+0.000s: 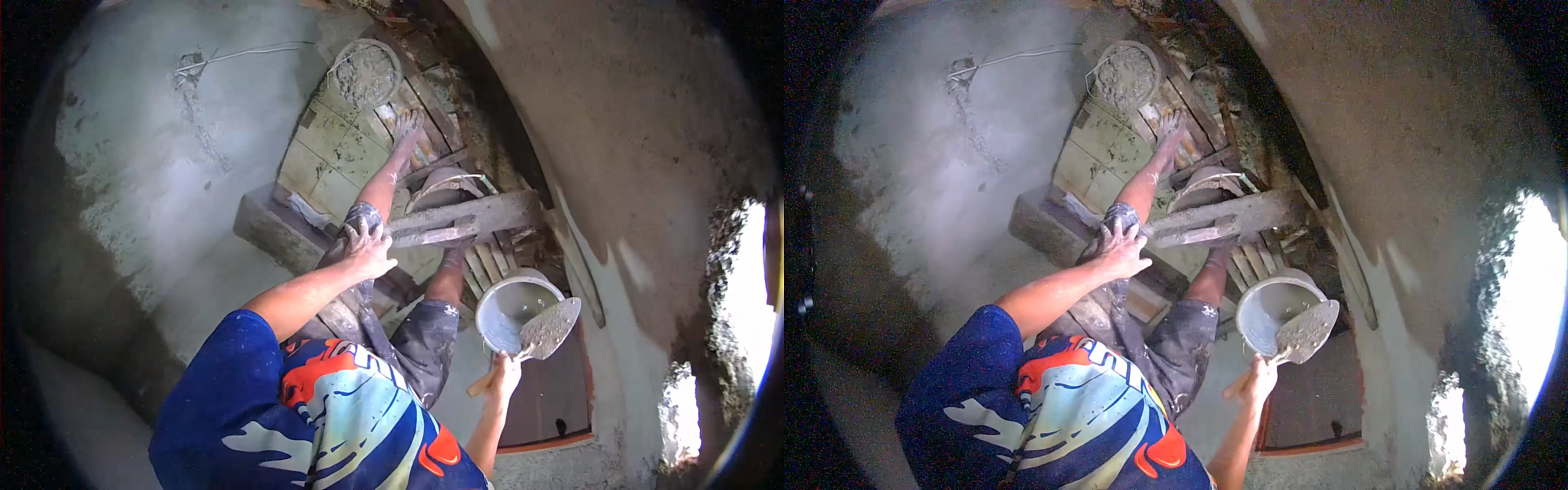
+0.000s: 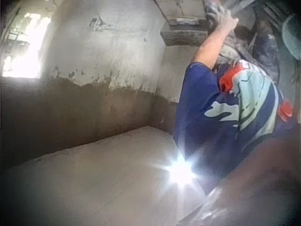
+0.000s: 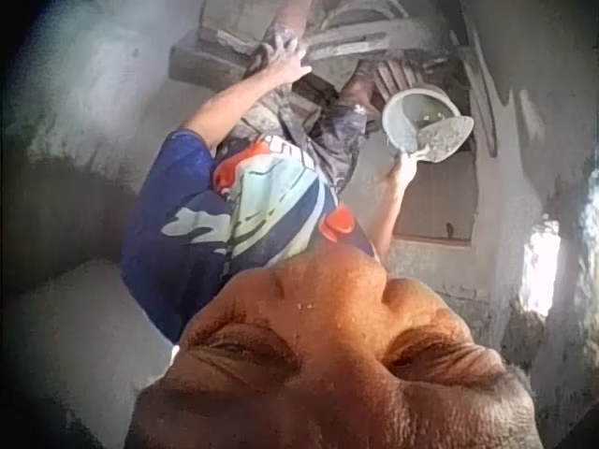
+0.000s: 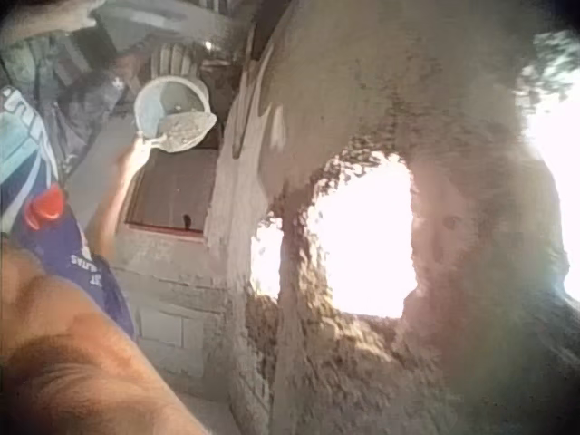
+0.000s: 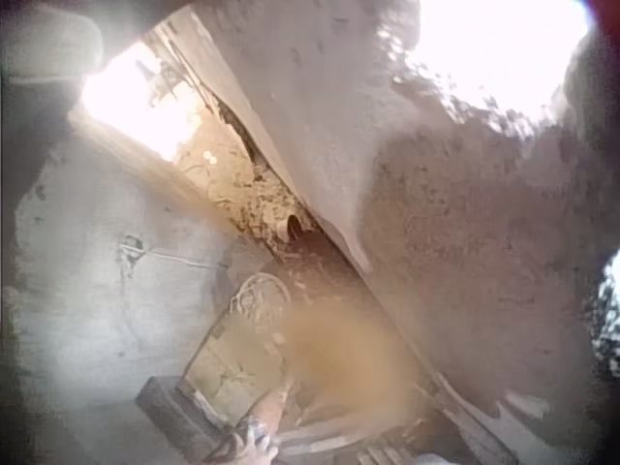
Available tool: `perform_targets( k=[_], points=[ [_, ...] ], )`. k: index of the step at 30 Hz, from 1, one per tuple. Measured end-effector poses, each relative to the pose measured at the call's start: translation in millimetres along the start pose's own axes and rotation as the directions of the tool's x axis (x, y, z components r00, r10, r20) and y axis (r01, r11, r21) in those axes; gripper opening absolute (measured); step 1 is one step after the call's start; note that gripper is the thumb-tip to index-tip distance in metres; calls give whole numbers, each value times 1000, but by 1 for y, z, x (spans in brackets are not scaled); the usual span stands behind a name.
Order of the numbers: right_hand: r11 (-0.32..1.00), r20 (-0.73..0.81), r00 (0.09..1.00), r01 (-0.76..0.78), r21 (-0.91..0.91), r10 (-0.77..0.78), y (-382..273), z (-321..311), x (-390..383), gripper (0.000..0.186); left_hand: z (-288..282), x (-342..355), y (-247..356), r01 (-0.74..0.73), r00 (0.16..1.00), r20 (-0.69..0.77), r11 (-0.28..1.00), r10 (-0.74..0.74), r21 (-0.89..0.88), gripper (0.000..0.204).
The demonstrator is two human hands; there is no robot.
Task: The person scoops mortar from a bucket with a trowel and applies it onto the wall surface.
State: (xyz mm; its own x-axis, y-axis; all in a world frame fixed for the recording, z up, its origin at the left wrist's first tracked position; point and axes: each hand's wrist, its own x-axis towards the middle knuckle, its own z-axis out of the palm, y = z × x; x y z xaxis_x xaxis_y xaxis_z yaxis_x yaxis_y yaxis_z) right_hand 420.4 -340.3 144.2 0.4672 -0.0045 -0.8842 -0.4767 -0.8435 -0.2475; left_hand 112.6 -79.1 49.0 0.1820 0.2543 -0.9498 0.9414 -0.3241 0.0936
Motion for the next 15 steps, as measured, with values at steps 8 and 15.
perform_targets(
  k=[8, 15],
  points=[
    [984, 20, 987, -160, 77, 159, 142, -24, 187, 23, 18, 20, -5, -45, 999, -24, 999, 45, 8, 67],
    [865, 105, 895, -446, 229, 433, 232, 22, 227, 21, 6, 46, -11, 41, 999, 22, 998, -43, 55, 67]
  ],
)
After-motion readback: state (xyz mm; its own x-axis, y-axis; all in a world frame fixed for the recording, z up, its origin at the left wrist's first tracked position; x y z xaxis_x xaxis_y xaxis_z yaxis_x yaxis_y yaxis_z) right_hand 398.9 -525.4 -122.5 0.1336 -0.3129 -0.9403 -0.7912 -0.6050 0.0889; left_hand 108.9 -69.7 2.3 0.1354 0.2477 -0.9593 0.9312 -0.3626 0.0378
